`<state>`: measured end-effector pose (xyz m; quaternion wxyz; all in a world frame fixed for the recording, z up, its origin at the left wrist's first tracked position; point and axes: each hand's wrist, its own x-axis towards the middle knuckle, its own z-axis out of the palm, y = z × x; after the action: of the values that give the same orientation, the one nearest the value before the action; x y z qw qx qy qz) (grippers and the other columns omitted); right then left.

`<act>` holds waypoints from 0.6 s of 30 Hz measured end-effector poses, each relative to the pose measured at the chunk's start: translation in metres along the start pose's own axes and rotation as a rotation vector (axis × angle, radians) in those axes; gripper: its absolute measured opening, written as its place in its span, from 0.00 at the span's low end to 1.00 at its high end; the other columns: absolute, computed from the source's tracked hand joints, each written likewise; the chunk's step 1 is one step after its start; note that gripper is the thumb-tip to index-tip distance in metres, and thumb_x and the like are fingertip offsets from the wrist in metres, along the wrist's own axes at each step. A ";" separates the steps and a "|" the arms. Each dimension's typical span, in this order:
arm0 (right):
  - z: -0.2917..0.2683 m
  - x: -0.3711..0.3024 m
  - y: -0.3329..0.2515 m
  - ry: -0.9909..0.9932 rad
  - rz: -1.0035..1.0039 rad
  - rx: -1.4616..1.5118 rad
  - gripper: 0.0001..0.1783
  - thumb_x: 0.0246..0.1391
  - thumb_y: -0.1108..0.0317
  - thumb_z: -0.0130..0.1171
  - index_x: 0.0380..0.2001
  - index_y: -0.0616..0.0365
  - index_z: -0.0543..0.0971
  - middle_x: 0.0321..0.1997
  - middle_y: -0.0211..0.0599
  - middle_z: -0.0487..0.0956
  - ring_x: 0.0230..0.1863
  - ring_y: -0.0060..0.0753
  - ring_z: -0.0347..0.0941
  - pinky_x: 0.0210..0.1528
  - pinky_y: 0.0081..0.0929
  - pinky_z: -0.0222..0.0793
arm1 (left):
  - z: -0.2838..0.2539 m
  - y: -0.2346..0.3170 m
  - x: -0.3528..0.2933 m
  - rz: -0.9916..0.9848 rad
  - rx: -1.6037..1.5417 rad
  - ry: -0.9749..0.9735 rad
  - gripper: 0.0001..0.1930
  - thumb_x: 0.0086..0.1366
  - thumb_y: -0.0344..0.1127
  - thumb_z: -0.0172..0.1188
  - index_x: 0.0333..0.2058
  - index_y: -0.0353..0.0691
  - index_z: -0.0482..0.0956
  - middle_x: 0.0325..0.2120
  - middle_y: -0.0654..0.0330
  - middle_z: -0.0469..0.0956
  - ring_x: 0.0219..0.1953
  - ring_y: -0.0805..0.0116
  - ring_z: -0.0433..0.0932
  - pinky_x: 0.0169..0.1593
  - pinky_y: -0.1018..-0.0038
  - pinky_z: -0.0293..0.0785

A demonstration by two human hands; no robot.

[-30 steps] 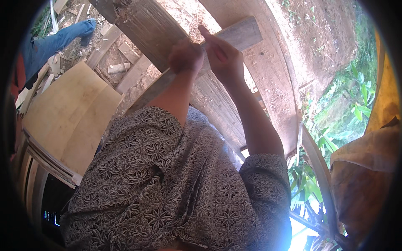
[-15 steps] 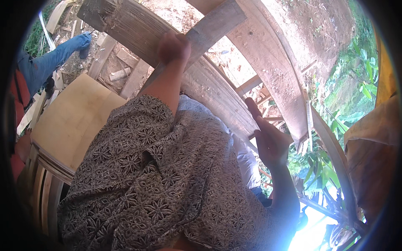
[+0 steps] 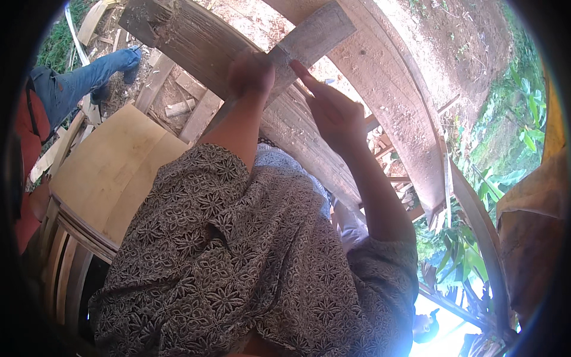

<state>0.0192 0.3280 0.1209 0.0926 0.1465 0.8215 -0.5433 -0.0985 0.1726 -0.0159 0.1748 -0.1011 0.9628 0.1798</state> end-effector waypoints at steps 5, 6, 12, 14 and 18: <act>-0.081 -0.120 -0.025 -0.149 -0.051 0.081 0.30 0.61 0.90 0.51 0.65 0.59 0.72 0.70 0.61 0.70 0.73 0.53 0.64 0.72 0.38 0.63 | 0.025 -0.013 0.005 0.060 0.025 0.185 0.16 0.66 0.46 0.50 0.36 0.41 0.80 0.41 0.52 0.81 0.43 0.48 0.81 0.46 0.51 0.79; -0.086 -0.128 -0.031 -0.154 -0.047 0.082 0.31 0.60 0.91 0.50 0.65 0.59 0.72 0.71 0.65 0.68 0.74 0.56 0.62 0.73 0.40 0.61 | 0.024 -0.013 0.004 0.060 0.027 0.189 0.16 0.65 0.46 0.50 0.35 0.41 0.80 0.41 0.52 0.81 0.42 0.48 0.81 0.45 0.51 0.79; -0.023 -0.035 0.004 -0.056 -0.207 0.198 0.31 0.60 0.87 0.55 0.65 0.52 0.75 0.63 0.53 0.76 0.64 0.44 0.72 0.61 0.34 0.70 | 0.007 -0.006 -0.001 0.074 -0.004 0.087 0.19 0.69 0.45 0.45 0.40 0.37 0.80 0.42 0.47 0.82 0.45 0.44 0.82 0.50 0.48 0.77; 0.021 0.037 0.027 0.081 -0.236 0.038 0.28 0.60 0.79 0.62 0.62 0.45 0.79 0.47 0.38 0.88 0.43 0.30 0.87 0.43 0.29 0.80 | 0.011 -0.003 -0.001 0.067 -0.013 0.075 0.16 0.67 0.46 0.50 0.37 0.40 0.81 0.40 0.51 0.81 0.44 0.47 0.81 0.47 0.51 0.78; 0.075 0.127 0.022 0.020 -0.072 0.038 0.17 0.62 0.71 0.65 0.54 0.56 0.84 0.51 0.38 0.87 0.52 0.24 0.83 0.56 0.22 0.77 | 0.016 -0.009 0.002 0.084 -0.012 0.158 0.16 0.66 0.48 0.53 0.36 0.43 0.81 0.39 0.54 0.81 0.43 0.49 0.81 0.47 0.52 0.79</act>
<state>-0.0935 0.2849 0.0330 0.0620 0.1239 0.8167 -0.5602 -0.0930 0.1707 -0.0332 0.0903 -0.0754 0.9758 0.1841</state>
